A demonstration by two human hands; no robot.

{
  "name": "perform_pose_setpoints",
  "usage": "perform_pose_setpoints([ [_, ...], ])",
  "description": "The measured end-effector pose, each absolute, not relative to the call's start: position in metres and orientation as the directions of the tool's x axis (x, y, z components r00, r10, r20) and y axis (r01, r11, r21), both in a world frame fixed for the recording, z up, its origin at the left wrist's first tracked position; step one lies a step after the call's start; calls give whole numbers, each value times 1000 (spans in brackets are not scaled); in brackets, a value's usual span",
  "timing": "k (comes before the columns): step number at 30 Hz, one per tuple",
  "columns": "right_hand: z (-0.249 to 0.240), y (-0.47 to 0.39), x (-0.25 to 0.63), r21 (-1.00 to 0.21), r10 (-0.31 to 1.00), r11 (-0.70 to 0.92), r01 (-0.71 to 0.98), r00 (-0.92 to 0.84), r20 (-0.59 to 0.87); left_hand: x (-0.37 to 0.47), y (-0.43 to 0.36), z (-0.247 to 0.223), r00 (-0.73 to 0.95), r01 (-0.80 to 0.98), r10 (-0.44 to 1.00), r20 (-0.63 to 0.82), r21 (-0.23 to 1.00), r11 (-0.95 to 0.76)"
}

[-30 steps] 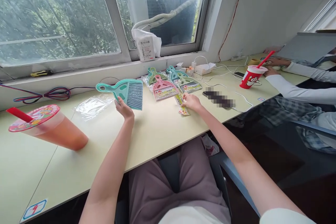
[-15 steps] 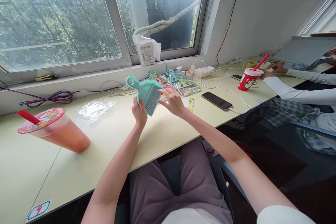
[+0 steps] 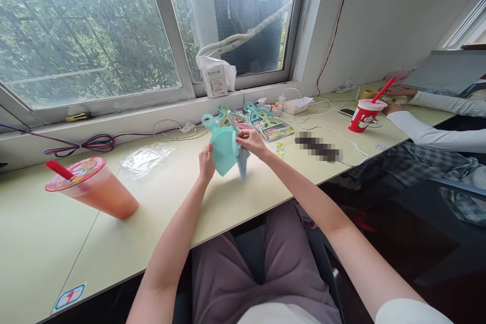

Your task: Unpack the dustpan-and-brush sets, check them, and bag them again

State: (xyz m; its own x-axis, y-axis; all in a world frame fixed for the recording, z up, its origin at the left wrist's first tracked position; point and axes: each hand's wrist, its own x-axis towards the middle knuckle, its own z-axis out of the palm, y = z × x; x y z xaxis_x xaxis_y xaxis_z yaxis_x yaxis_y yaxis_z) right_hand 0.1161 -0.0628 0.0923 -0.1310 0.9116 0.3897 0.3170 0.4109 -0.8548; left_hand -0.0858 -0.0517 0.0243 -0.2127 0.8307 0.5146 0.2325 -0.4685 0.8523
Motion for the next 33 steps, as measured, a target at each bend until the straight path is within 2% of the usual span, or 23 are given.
perform_pose_setpoints([
  [3,110,-67,144,-920,921,347,181,-252,297,-126,-36,31,-377,314,834,403,903,-295],
  [4,116,-68,153,-916,914,342,210,-298,273,-141,-33,34,-355,366,867,350,905,-216],
  [6,127,-68,168,-857,920,324,401,-345,187,-170,-32,41,-271,421,937,221,903,-91],
  [8,130,-64,173,-675,944,294,677,-315,96,-192,-36,45,-202,426,974,102,905,-7],
  [10,123,-59,168,-402,968,245,882,-248,46,-206,-42,46,-168,437,986,8,897,67],
  [12,108,-52,156,-171,982,188,967,-188,16,-213,-46,43,-149,464,987,-67,876,130],
  [14,89,-47,143,-55,986,160,986,-162,-32,-216,-46,38,-116,486,990,-84,864,130],
  [17,67,-41,129,-22,985,148,989,-149,-88,-218,-41,30,-100,514,994,36,858,21],
  [21,56,-37,123,-20,989,135,991,-136,-50,-217,-33,23,-184,604,970,162,797,-19],
  [25,57,-37,119,5,991,130,991,-130,-22,-212,-29,17,-191,680,959,209,733,-25],
  [33,67,-36,116,2,987,140,990,-139,-81,-208,-29,12,-182,734,956,231,679,-24],
])
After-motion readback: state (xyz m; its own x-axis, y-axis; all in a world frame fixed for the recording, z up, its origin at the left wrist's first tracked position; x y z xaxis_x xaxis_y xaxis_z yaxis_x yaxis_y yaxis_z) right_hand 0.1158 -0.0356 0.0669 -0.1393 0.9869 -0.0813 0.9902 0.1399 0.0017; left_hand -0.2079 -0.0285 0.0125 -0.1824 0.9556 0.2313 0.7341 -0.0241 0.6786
